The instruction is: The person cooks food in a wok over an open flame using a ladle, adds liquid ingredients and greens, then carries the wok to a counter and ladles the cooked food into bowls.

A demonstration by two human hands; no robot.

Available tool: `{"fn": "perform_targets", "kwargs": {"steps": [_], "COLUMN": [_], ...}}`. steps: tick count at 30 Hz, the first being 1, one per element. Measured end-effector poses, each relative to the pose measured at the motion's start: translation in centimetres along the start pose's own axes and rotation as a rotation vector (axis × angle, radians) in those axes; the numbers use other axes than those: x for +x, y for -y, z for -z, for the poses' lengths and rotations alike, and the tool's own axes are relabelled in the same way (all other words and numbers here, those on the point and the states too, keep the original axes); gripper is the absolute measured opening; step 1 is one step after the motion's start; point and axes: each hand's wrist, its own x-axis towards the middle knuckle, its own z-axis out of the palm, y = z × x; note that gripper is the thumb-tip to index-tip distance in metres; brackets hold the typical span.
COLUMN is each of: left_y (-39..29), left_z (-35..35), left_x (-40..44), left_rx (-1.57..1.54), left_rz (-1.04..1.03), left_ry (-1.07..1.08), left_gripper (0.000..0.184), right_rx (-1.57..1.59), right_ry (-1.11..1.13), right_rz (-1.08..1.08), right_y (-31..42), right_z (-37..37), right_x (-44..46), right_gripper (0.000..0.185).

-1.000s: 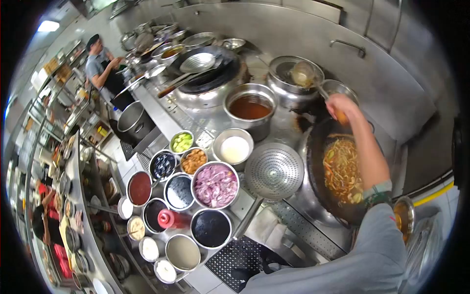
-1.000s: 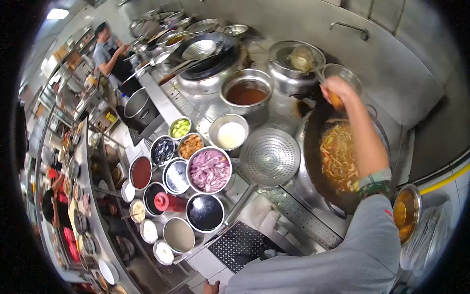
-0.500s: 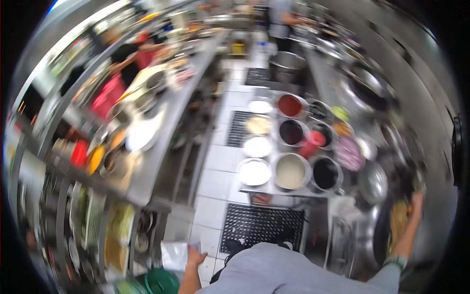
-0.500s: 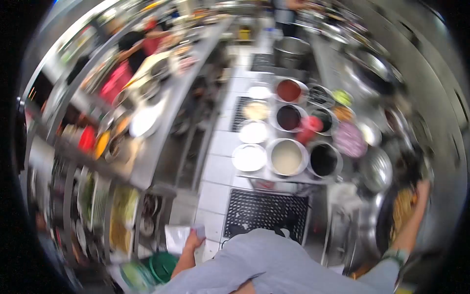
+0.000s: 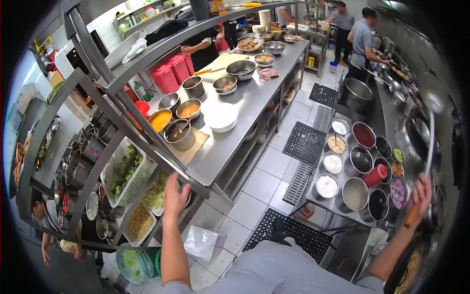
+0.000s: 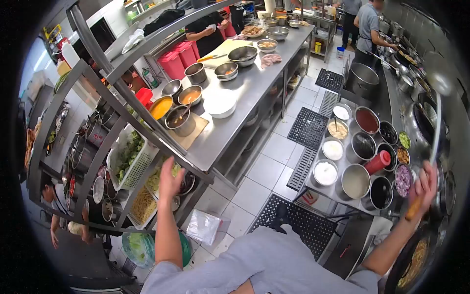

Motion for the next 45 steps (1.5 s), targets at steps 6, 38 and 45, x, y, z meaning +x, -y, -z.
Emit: {"fn": "perform_targets", "kwargs": {"steps": [6,38,45], "left_y": [-7.2,-12.0,-12.6], "left_z": [9.9,17.1,16.6], "left_x": [10.9,36.0,36.1], "left_rx": [-0.031,0.131,0.163], "left_rz": [-0.141,-0.036,-0.035], "left_ry": [-0.286,-1.199,-1.237], "left_gripper": [0.058,0.036,0.037], "right_rx": [-0.880,-0.497,-0.358], "right_ry": [-0.323,1.285,1.118], "right_rz": [-0.244,-1.292,-1.523], "right_y": [-19.9,-64.4,-63.2], "right_z": [-8.4,-52.6,-53.8], "right_x": [13.5,16.6,18.3], "right_gripper": [0.029,0.066,0.058]}}
